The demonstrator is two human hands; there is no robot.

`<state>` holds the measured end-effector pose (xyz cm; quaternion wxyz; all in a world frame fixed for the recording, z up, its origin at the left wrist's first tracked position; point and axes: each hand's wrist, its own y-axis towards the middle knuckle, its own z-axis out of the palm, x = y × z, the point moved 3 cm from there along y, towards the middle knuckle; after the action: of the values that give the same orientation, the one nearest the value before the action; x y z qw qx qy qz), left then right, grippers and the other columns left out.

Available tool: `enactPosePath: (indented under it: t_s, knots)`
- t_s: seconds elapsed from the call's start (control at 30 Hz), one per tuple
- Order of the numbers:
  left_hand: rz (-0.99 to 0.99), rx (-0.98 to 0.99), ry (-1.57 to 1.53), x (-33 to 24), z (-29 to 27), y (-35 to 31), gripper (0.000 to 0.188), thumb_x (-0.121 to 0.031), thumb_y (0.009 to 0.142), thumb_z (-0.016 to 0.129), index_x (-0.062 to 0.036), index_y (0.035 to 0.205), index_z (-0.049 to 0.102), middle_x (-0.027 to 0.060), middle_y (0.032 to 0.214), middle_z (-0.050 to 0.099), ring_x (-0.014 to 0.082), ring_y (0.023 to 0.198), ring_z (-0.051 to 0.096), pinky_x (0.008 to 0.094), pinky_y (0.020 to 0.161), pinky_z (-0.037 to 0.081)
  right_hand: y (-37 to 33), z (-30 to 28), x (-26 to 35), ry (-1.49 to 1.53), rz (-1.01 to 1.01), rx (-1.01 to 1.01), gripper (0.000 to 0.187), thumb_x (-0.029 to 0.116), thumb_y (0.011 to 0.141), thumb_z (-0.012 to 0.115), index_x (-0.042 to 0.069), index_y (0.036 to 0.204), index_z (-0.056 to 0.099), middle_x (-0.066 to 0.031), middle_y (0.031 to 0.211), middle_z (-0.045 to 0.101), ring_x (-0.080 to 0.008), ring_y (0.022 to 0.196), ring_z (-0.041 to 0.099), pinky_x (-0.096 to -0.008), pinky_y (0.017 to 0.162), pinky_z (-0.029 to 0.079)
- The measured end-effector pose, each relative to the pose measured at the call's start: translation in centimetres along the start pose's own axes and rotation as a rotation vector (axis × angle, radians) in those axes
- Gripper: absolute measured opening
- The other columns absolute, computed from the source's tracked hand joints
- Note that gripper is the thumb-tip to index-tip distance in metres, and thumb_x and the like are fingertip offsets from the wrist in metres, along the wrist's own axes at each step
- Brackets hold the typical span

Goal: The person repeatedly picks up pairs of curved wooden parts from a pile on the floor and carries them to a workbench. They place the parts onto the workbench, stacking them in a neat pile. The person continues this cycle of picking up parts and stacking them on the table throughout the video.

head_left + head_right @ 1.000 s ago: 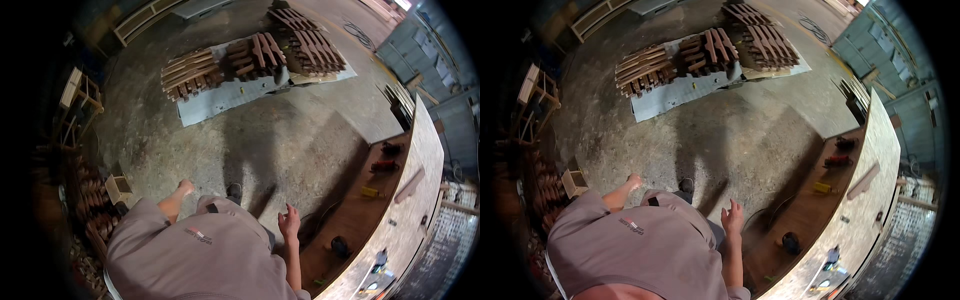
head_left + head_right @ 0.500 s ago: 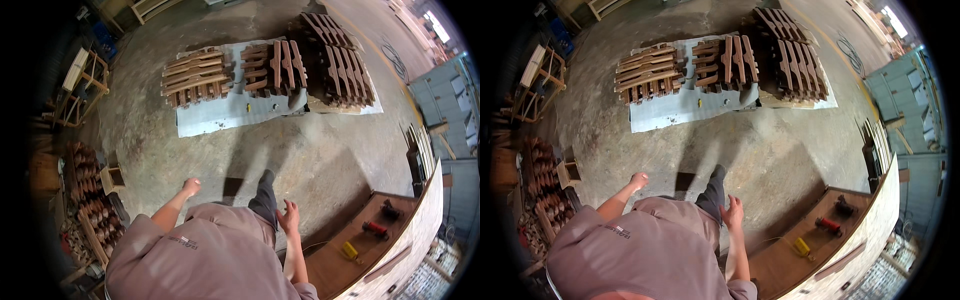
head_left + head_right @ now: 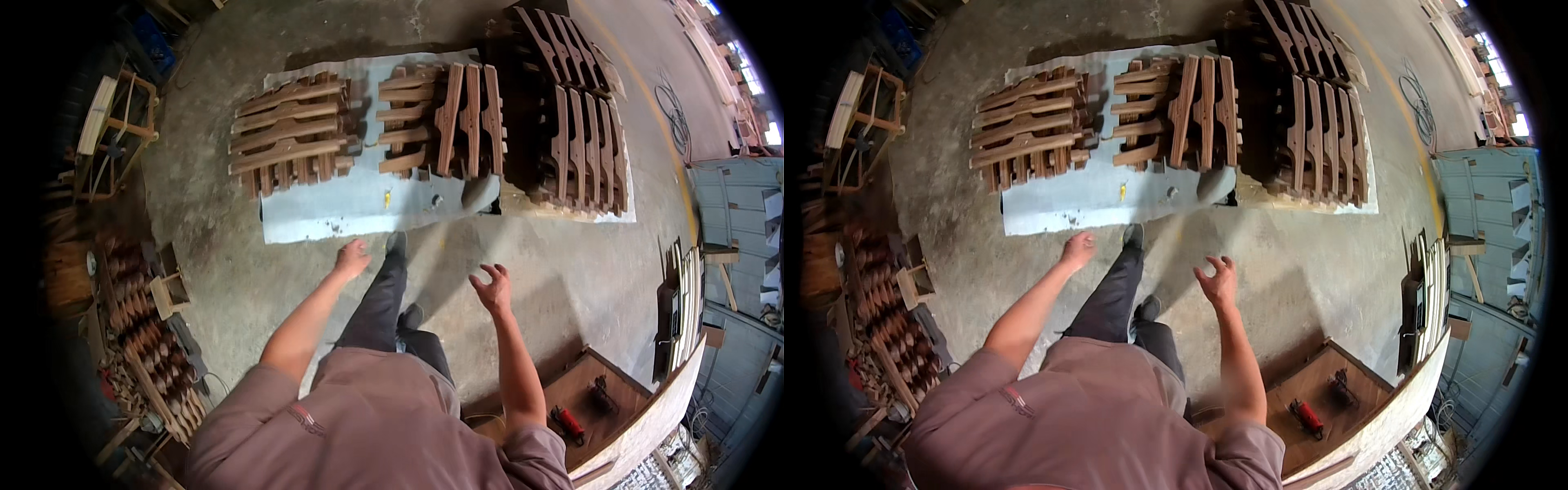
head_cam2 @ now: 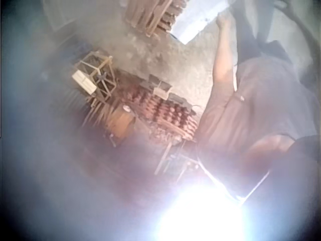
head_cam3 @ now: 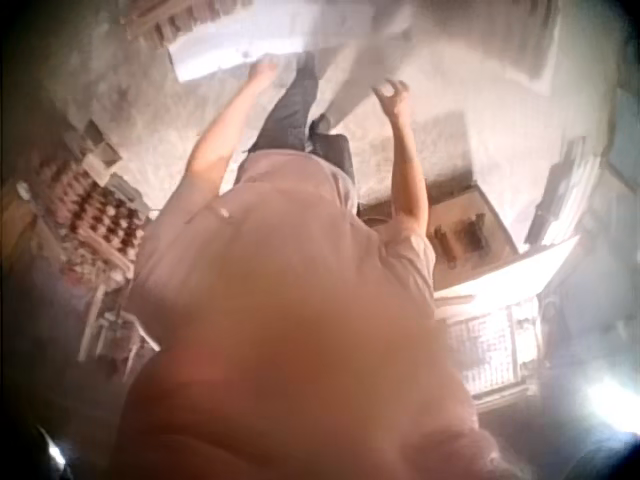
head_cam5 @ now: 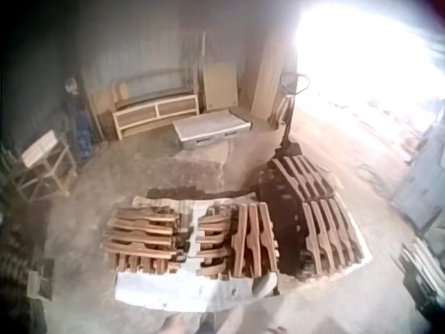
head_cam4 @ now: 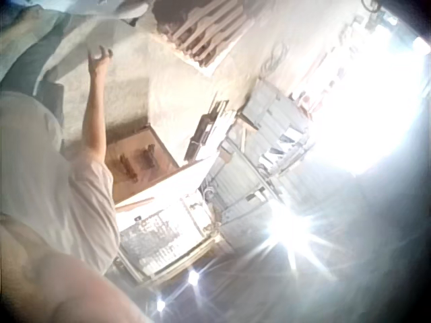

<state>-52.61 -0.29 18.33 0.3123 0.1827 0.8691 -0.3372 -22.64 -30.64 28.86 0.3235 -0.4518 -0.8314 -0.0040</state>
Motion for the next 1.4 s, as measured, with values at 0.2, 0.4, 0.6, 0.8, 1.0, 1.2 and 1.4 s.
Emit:
enactPosePath:
  t_s: [0.2,0.4,0.6,0.8,1.0,1.2,1.4]
  knots:
    - [0.007,0.055,0.187,-8.6,3.8,13.7,0.037,-0.023,0.078,0.076,-0.0070,0.111,0.068,0.0105,0.096,0.072,0.0273,0.091,0.071,0.0404,0.081,0.056,14.7,2.2,-2.2,-0.069,0.167,0.082,0.068,0.046,0.073,0.084,0.011,0.129,0.068,-0.0279,0.139,0.053,-0.0412,0.130,0.052,-0.0461,0.108,0.045]
    - [-0.018,-0.020,0.220,-10.8,8.6,25.1,0.049,-0.030,0.075,0.079,-0.0052,0.115,0.066,0.0148,0.103,0.071,0.0317,0.098,0.069,0.0420,0.085,0.056,30.2,7.6,-4.7,-0.095,0.176,-0.022,0.080,0.052,0.071,0.085,0.011,0.135,0.063,-0.0299,0.140,0.052,-0.0411,0.131,0.052,-0.0459,0.109,0.044]
    - [0.100,-0.062,-0.195,-7.0,21.8,39.3,0.074,-0.035,0.072,0.088,0.0008,0.128,0.055,0.0211,0.121,0.065,0.0349,0.113,0.063,0.0436,0.096,0.050,45.6,12.1,-8.4,-0.309,-0.076,-0.241,0.085,0.055,0.064,0.088,0.021,0.136,0.060,-0.0257,0.144,0.047,-0.0435,0.123,0.055,-0.0520,0.101,0.048]
    - [-0.411,-0.190,-0.143,-5.2,25.7,42.1,0.074,-0.022,0.070,0.087,0.0062,0.129,0.052,0.0226,0.115,0.068,0.0361,0.107,0.067,0.0440,0.092,0.054,48.0,17.6,-2.0,-0.312,0.260,0.164,0.088,0.059,0.063,0.085,0.027,0.140,0.057,-0.0307,0.159,0.025,-0.0479,0.143,0.034,-0.0581,0.112,0.035]
    - [-0.241,-0.282,0.266,-10.8,21.6,40.4,0.040,-0.019,0.065,0.076,-0.0044,0.100,0.062,0.0220,0.113,0.063,0.0429,0.113,0.057,0.0516,0.091,0.049,49.0,18.1,-2.8,-0.276,0.201,0.007,0.068,0.042,0.065,0.085,0.002,0.114,0.062,-0.0370,0.139,0.042,-0.0513,0.119,0.054,-0.0560,0.094,0.049]
    - [-0.011,-0.172,0.456,-6.8,14.4,41.1,0.066,-0.035,0.056,0.083,0.0002,0.108,0.064,0.0283,0.144,0.042,0.0453,0.133,0.040,0.0550,0.118,0.025,52.0,18.5,-4.5,-0.375,0.268,-0.126,0.061,0.043,0.060,0.082,0.010,0.108,0.066,-0.0343,0.147,0.031,-0.0519,0.126,0.044,-0.0576,0.097,0.047]
    - [0.032,0.123,0.470,-4.9,12.1,41.1,0.110,-0.043,0.060,0.088,0.0025,0.144,0.033,0.0298,0.147,0.039,0.0450,0.138,0.036,0.0515,0.120,0.026,52.0,18.2,-7.0,-0.263,0.199,-0.086,0.054,0.035,0.055,0.082,0.008,0.099,0.066,-0.0318,0.137,0.040,-0.0500,0.119,0.047,-0.0539,0.097,0.047]
